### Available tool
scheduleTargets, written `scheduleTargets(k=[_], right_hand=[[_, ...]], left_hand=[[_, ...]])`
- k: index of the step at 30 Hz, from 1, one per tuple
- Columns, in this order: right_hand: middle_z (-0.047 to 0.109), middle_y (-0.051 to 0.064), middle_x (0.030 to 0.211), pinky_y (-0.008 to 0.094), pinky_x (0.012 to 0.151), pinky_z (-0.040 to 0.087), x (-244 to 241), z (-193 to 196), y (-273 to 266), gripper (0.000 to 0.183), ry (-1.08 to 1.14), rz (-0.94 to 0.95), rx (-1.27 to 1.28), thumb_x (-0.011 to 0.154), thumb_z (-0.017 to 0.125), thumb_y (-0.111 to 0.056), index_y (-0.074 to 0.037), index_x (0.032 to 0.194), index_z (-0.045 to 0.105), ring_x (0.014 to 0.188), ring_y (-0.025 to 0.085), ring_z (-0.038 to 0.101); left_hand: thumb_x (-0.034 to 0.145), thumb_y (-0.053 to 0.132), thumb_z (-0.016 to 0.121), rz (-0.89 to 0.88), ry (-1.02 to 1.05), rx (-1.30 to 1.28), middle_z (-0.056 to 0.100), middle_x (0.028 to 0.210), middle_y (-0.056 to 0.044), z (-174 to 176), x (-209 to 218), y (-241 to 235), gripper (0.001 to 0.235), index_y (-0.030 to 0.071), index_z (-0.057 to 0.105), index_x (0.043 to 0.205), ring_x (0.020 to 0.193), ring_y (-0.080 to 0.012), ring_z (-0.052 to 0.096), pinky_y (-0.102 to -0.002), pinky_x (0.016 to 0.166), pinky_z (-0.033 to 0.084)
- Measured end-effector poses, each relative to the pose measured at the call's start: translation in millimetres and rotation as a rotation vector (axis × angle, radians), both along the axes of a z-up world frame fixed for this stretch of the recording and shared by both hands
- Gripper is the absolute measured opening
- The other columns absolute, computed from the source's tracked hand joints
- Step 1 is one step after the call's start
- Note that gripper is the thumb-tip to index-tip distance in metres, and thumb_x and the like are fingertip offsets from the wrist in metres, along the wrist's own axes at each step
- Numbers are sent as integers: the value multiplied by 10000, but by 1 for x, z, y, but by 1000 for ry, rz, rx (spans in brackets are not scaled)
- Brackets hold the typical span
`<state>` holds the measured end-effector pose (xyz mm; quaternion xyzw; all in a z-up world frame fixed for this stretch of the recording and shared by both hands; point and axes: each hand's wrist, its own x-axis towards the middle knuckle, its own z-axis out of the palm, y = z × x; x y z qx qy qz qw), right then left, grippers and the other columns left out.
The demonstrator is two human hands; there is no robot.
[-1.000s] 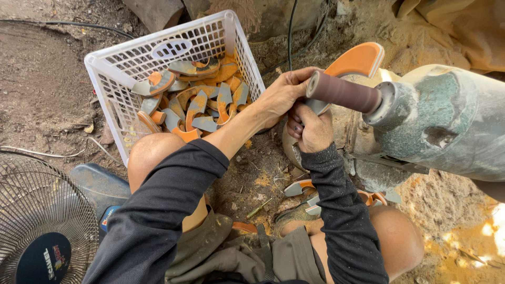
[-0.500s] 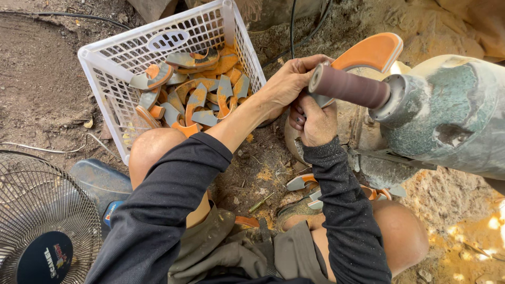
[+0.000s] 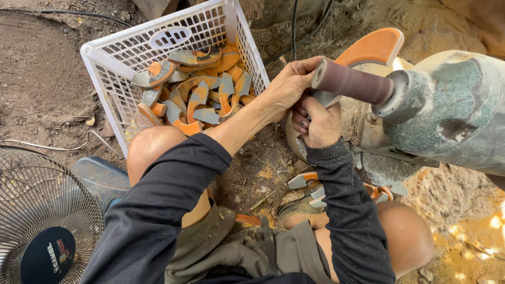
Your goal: The person sits on the ground and uses a bench grinder to smooth the edges of orange and gray sandal soles. They pick up each sole from a white basket, press it against the rotating grinding wheel, and then place it on the ground beside them.
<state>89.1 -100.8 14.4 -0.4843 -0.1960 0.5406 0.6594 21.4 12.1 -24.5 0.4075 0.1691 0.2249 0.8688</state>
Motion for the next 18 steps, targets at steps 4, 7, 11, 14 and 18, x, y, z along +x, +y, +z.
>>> scheduleTargets(k=[4, 7, 11, 14, 18], right_hand=[[458, 16, 686, 247, 377, 301, 1, -1, -7, 128, 17, 23, -31, 954, 550, -29, -27, 835, 505, 436, 75, 378], [452, 14, 676, 241, 368, 293, 2, -4, -12, 101, 11, 49, -90, 930, 547, -20, -31, 839, 505, 422, 72, 365], [458, 43, 662, 280, 348, 287, 3, -9, -13, 93, -162, 61, -228, 911, 552, -27, -22, 840, 493, 401, 102, 371], [534, 97, 740, 327, 463, 379, 5, -9, -15, 88, -581, 59, -315, 874, 577, -26, 12, 945, 540, 525, 170, 493], [651, 136, 941, 389, 773, 534, 11, -7, -13, 238, -977, 67, -166, 854, 584, -24, 52, 1079, 586, 845, 256, 661]], left_hand=[[976, 225, 689, 48, 55, -46, 777, 1125, -16, -1, -2, -8, 299, 135, 720, 1259, 988, -112, 714, -336, 942, 604], [973, 247, 665, 46, 85, -74, 766, 1156, -15, -4, -5, -15, 353, 158, 685, 1314, 1028, -119, 703, -341, 980, 586], [1010, 270, 623, 37, 77, -87, 770, 1153, -61, -12, -10, -24, 368, 116, 671, 1341, 1051, -150, 709, -350, 1014, 573], [1019, 265, 622, 29, 47, -106, 757, 1159, -59, -17, -8, -26, 372, 113, 656, 1357, 1058, -155, 694, -358, 1024, 561], [1027, 280, 619, 18, 52, -200, 722, 1124, -23, -21, -1, -22, 368, 149, 645, 1370, 1015, -151, 667, -360, 954, 568]])
